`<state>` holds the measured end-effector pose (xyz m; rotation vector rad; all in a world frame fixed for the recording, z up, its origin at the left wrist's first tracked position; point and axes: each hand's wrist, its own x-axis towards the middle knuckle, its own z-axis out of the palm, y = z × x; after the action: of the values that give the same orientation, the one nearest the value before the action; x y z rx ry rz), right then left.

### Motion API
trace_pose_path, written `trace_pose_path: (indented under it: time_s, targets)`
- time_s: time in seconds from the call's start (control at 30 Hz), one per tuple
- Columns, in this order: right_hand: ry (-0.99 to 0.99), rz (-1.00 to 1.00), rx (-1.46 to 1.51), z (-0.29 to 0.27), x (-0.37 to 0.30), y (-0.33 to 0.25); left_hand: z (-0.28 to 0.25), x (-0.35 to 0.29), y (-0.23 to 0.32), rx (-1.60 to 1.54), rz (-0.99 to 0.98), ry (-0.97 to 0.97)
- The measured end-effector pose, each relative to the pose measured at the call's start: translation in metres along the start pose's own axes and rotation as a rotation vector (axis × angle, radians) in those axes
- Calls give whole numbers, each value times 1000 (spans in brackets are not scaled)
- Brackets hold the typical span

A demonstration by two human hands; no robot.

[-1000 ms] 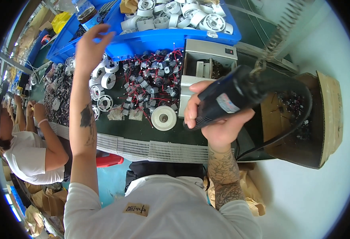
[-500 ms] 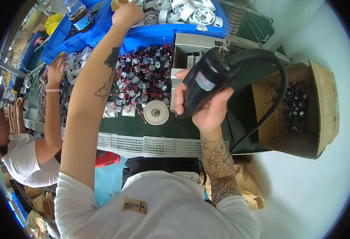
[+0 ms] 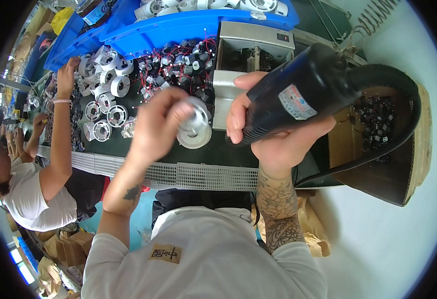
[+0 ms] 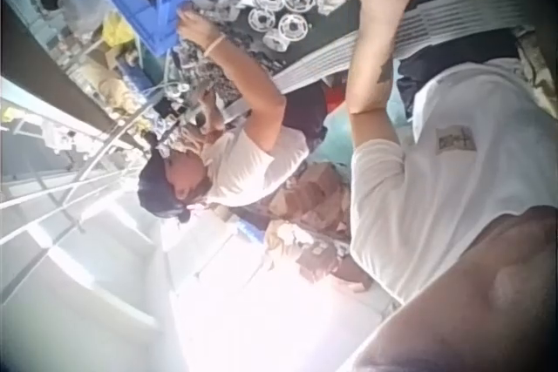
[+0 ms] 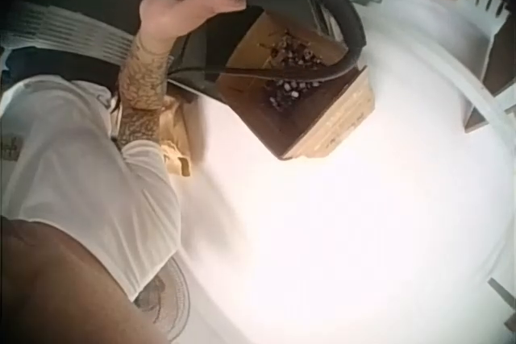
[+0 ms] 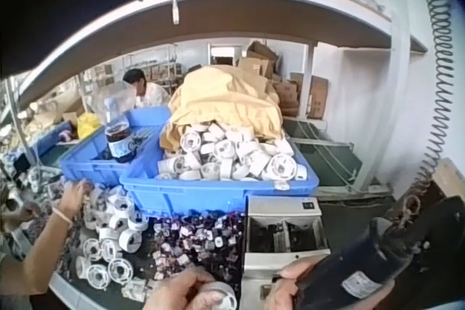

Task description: Assembling electronic housing components on an industrial production line.

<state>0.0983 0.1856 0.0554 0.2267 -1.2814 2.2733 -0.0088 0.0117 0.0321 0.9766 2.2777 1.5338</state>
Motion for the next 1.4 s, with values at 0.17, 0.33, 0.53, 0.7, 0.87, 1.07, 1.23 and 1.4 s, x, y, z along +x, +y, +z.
trace_pose_path:
  time_s: [0.17,0.33,0.53,0.7,0.87,1.07,1.23,1.4]
  targets:
    - [-57,-47,-11,-3,2,0,3,-20,-3,466,102,172]
    - [-56,-49,4,-2,1,2,-4,-14,-8,394,128,121]
    - [-9,-33,1,-2,3,1,2,-17,-9,435,64,41]
    - [-10,-24,-35,-4,2,1,7,-17,-13,409,206,106]
    - [39,-1,-28,-3,0,0,3,20,-7,381,308,76]
    - [49,31,-14,-3,-1,4,32,91,-23,549,425,208]
    - [14,-9,-46,-4,2,4,28,99,-30,520,387,221]
    - [29,-18,-54,-2,1,3,-1,77,-12,-307,126,225]
